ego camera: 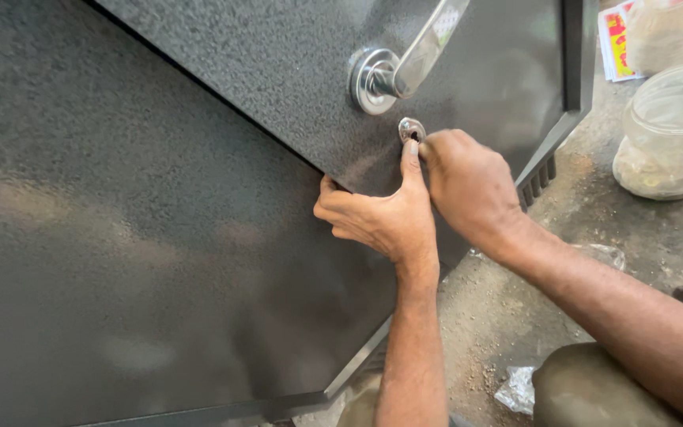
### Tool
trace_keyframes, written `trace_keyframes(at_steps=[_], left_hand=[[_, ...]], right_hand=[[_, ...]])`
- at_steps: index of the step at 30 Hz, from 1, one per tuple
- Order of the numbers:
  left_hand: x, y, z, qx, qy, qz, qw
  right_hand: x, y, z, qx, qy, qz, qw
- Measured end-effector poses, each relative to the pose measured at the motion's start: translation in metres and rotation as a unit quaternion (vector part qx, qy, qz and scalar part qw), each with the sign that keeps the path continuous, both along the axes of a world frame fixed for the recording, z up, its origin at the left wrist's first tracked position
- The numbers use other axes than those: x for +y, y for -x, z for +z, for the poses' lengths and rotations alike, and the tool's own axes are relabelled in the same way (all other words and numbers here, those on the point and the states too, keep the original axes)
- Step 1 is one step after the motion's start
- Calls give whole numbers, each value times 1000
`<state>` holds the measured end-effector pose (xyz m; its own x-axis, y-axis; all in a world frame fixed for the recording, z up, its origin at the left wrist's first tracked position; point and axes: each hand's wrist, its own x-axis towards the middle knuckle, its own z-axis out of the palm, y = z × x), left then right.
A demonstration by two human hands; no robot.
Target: The person sits on the floor and assembles a lock cylinder, tapping parts together with a wooden mallet and using a screwdriver. They then insert the cylinder into the lock hole of a dark metal cabinet door, tighten the retaining screw with the screwdriver, and open the cabinet door.
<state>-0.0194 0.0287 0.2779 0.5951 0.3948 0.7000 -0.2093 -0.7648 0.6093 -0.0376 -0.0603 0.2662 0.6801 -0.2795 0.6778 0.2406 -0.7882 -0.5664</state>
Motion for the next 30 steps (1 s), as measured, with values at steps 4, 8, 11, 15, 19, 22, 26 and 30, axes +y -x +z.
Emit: trace_keyframes(at_steps=[4, 8, 11, 15, 19, 22, 26, 30], left_hand=[[1, 0, -1, 6, 5, 0, 1000], [-2, 2, 3, -9, 6, -2, 1000], [-4, 2, 4, 4, 11, -4, 1000], [-5, 0, 0, 10, 8, -4, 1000], [-5, -1, -3, 8, 6, 2, 1000], [-6, -2, -4, -21, -9, 4, 1000], [-6, -2, -7, -20, -7, 5, 1000], [-3, -1, -8, -14, 17, -16, 1000]], right_hand=[[-6, -13, -6, 184, -518, 192, 813], [-19, -14, 0, 199, -584, 260, 743], [-26, -6, 6, 211, -565, 245, 759], [-28, 8, 4, 85, -236, 106, 962], [-25, 10, -3, -35, 26, 79, 996], [-19, 6, -6, -15, 38, 65, 997], [-10, 0, -4, 9, -110, 76, 991], [-19, -11, 2, 176, -559, 256, 768]])
